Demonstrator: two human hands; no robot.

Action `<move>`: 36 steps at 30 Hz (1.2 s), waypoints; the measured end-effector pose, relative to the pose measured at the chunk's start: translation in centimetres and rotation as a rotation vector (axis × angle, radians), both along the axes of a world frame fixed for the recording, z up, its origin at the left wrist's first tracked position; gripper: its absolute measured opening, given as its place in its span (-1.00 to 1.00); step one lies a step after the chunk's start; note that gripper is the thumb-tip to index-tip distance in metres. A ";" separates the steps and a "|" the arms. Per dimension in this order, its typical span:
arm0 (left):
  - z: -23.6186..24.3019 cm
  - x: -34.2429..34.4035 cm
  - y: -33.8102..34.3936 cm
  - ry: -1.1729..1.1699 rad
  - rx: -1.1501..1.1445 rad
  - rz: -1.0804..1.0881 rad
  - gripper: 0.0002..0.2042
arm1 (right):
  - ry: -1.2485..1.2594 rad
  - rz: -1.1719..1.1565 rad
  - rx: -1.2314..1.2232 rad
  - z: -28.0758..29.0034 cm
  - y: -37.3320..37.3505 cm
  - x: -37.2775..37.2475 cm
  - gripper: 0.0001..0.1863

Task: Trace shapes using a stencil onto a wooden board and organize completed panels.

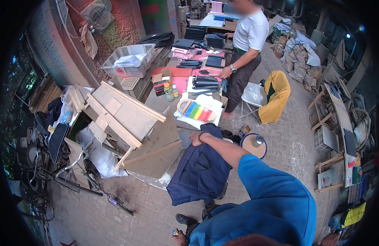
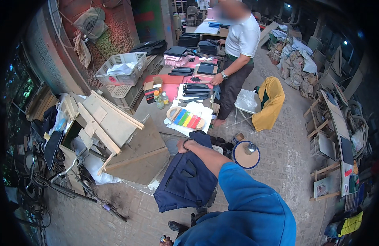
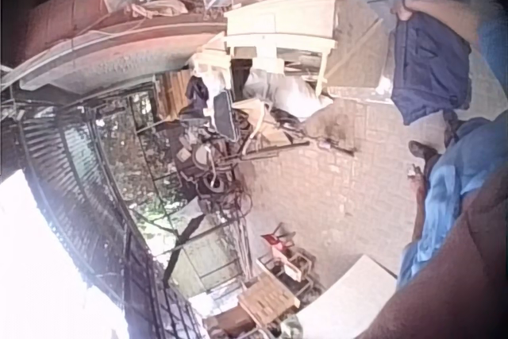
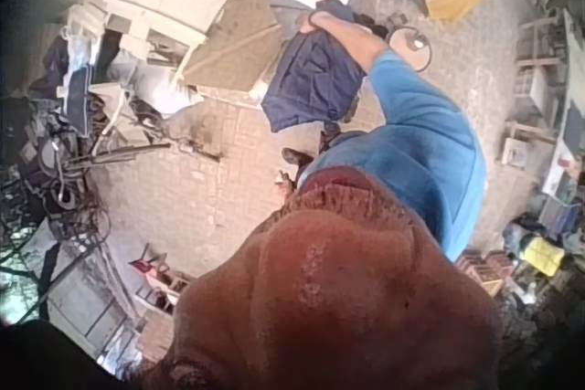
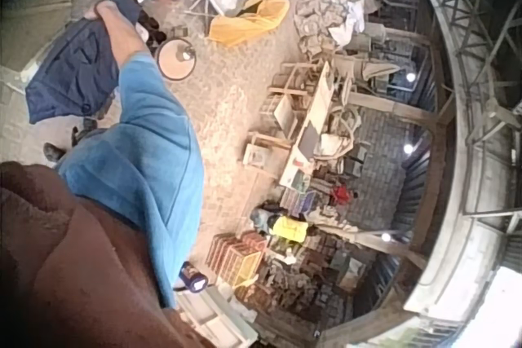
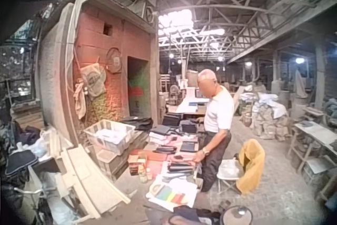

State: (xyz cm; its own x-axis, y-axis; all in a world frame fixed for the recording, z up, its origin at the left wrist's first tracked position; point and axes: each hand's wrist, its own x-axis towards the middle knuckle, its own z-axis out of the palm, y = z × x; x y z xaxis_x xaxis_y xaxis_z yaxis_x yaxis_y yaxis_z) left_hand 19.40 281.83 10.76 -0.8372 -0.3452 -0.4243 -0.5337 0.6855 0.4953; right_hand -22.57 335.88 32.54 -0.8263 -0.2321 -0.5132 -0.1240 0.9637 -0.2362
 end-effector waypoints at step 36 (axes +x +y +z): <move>12.3 -3.9 3.5 -0.112 0.478 0.208 -0.83 | 0.137 -1.043 -1.077 -1.6 2.3 23.6 -0.65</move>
State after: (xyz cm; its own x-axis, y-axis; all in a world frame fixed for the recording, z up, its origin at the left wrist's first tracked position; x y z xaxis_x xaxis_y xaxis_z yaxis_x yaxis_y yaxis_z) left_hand 15.48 285.33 23.11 -0.7122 -0.2447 -0.6579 -0.7018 0.2713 0.6587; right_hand 1.04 338.21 30.90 -0.8799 0.2684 -0.3922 0.4094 0.0092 -0.9123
